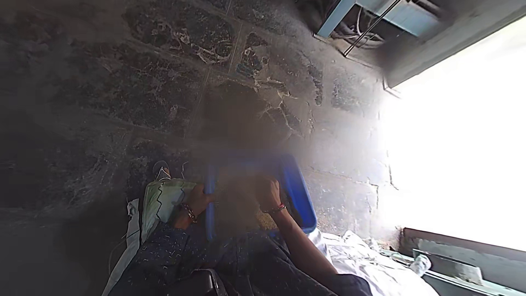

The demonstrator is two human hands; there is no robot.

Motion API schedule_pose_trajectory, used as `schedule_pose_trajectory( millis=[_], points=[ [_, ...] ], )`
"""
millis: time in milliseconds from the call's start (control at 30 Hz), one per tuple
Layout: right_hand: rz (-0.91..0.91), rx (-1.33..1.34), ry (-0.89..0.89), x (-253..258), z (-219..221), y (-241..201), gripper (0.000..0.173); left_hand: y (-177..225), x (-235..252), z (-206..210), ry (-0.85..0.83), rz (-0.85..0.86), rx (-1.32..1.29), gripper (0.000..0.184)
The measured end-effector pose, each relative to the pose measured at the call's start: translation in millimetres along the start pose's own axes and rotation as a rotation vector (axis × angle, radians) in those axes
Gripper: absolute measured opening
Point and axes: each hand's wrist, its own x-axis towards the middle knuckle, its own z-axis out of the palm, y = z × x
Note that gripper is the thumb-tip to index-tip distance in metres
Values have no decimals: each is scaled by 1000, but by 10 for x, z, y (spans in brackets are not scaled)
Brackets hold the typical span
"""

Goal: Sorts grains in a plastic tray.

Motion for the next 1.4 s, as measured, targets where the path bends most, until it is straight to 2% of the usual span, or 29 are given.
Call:
schedule_pose_trajectory(
  millis=[67,200,267,300,400,600,667,900,1033,1100,1200,1400],
  points=[
    [76,7,-146,25,-51,-24,44,-1,0,1,-1,3,-8,38],
    [318,-121,-700,173,-143,-153,45,-14,1,8,0,6,-39,39],
    [340,-192,-863,189,-107,-187,38,-19,-3,10,2,-4,-42,42],
    [329,-201,-891,186,-96,-192,36,-19,-3,10,5,-14,-41,44],
    [292,-181,-819,169,-117,-204,33,-14,2,17,11,-29,-51,45],
    [191,-60,-408,83,-113,-128,43,-29,19,4,-6,4,-24,45],
    [179,-55,-340,70,-92,-97,46,-24,13,-1,-7,-1,-24,43],
    [296,-96,-399,110,-109,-86,40,-2,-20,2,-4,-18,-9,43],
    [377,-136,-534,142,-65,-32,47,-12,-14,0,-5,6,-8,44],
    [372,-184,-640,137,-22,-13,48,-22,-15,2,-7,11,-15,45],
    [299,-236,-758,145,-11,-43,40,-24,-8,-2,-13,-10,-15,48],
    [273,-185,-724,140,-58,-112,31,-29,-1,-4,-11,1,-14,46]
  ],
)
